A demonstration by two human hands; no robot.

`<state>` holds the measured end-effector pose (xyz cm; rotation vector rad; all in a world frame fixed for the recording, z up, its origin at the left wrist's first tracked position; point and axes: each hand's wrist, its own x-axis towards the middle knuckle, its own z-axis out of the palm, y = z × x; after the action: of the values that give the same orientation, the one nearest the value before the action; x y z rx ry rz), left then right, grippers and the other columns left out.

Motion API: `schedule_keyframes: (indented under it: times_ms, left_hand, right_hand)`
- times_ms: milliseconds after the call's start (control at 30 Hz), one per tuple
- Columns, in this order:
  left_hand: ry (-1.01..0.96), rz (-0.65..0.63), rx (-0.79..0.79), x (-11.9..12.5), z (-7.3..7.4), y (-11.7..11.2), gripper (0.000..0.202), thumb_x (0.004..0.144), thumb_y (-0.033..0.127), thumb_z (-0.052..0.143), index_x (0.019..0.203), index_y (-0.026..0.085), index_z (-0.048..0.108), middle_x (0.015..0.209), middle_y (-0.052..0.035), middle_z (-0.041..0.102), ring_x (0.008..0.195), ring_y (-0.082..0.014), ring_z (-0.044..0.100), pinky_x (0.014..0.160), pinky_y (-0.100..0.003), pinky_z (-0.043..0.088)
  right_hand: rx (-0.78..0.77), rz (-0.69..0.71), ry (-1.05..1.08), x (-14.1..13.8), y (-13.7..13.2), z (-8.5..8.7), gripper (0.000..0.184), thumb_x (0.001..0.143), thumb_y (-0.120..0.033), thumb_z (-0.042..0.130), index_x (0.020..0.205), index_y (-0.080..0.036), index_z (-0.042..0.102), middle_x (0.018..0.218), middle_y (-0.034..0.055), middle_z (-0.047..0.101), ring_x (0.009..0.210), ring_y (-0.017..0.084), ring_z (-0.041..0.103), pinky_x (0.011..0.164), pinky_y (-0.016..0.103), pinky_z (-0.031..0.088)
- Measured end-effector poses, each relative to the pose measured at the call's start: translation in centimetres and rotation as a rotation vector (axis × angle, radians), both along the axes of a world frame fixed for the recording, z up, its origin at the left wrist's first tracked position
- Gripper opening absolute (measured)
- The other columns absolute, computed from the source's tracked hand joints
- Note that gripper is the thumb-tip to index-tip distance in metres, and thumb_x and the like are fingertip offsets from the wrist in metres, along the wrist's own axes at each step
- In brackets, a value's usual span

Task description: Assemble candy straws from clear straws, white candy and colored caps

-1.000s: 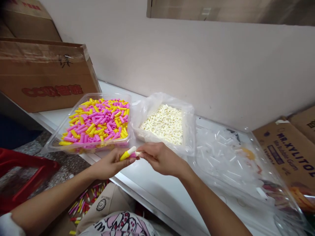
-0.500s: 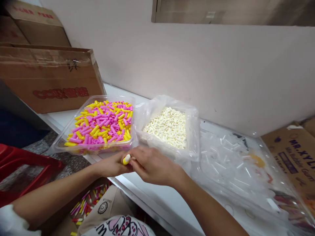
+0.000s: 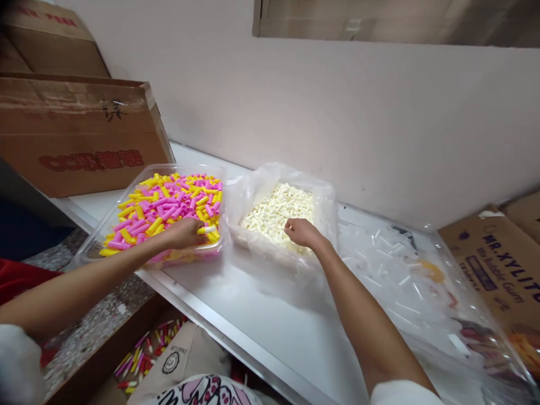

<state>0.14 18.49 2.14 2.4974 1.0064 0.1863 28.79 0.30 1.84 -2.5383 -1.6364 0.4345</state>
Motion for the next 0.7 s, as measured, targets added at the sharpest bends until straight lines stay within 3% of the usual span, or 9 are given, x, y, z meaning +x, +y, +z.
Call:
schedule_keyframes:
  times_ms: [100,233,367,567,700]
  left_hand:
    - [-0.100,0.055,-0.075,-0.4,0.3,-0.2,0.020,0.067,0.028,0.062,0.057,0.020,0.047,0.051,0.0017,0.047,0.047,-0.0126,0.041,0.049,-0.025,0.022]
    - [-0.497,0.189,-0.573,-1.6,1.5,-1.9,0.020,0.075,0.035,0.053,0.065,0.018,0.052,0.045,0.0024,0.047,0.039,-0.0104,0.038,0.042,-0.023,0.026]
    - [-0.828,0.257,-0.952,-1.8,1.5,-5.5,0.025,0.069,0.034,0.064,0.083,0.013,0.060,0.058,-0.0004,0.059,0.043,-0.0078,0.044,0.041,-0.020,0.030]
    - [-0.882,0.170,-1.238,-0.4,-0.2,-11.3,0.038,0.066,0.045,0.075,0.076,0.011,0.062,0.060,0.0002,0.058,0.043,-0.0044,0.043,0.040,-0.017,0.028]
    - [-0.872,0.165,-1.340,0.2,-1.0,-13.3,0.040,0.068,0.048,0.073,0.076,0.011,0.060,0.057,0.0032,0.053,0.040,-0.0024,0.038,0.038,-0.017,0.021]
  right_hand:
    - [-0.092,0.022,-0.020,0.4,1.0,-1.3,0.024,0.082,-0.025,0.050,0.097,-0.015,0.066,0.104,0.0119,0.067,0.090,0.023,0.060,0.067,0.027,0.040]
    - [-0.186,0.064,0.017,-0.2,1.6,-2.5,0.032,0.073,-0.021,0.059,0.104,-0.017,0.068,0.105,0.0118,0.068,0.093,0.026,0.062,0.070,0.028,0.041]
    - [-0.179,0.119,0.059,-0.5,1.6,-3.1,0.029,0.075,-0.017,0.055,0.099,-0.017,0.069,0.104,0.0103,0.069,0.092,0.024,0.062,0.070,0.027,0.041]
    - [-0.104,0.132,0.144,0.0,1.7,-4.0,0.023,0.082,-0.028,0.052,0.097,-0.016,0.065,0.099,0.0085,0.069,0.084,0.018,0.061,0.067,0.024,0.040]
    - [-0.050,0.122,0.201,0.4,1.5,-4.8,0.021,0.082,-0.027,0.053,0.099,-0.018,0.062,0.096,0.0056,0.069,0.079,0.016,0.060,0.064,0.022,0.041]
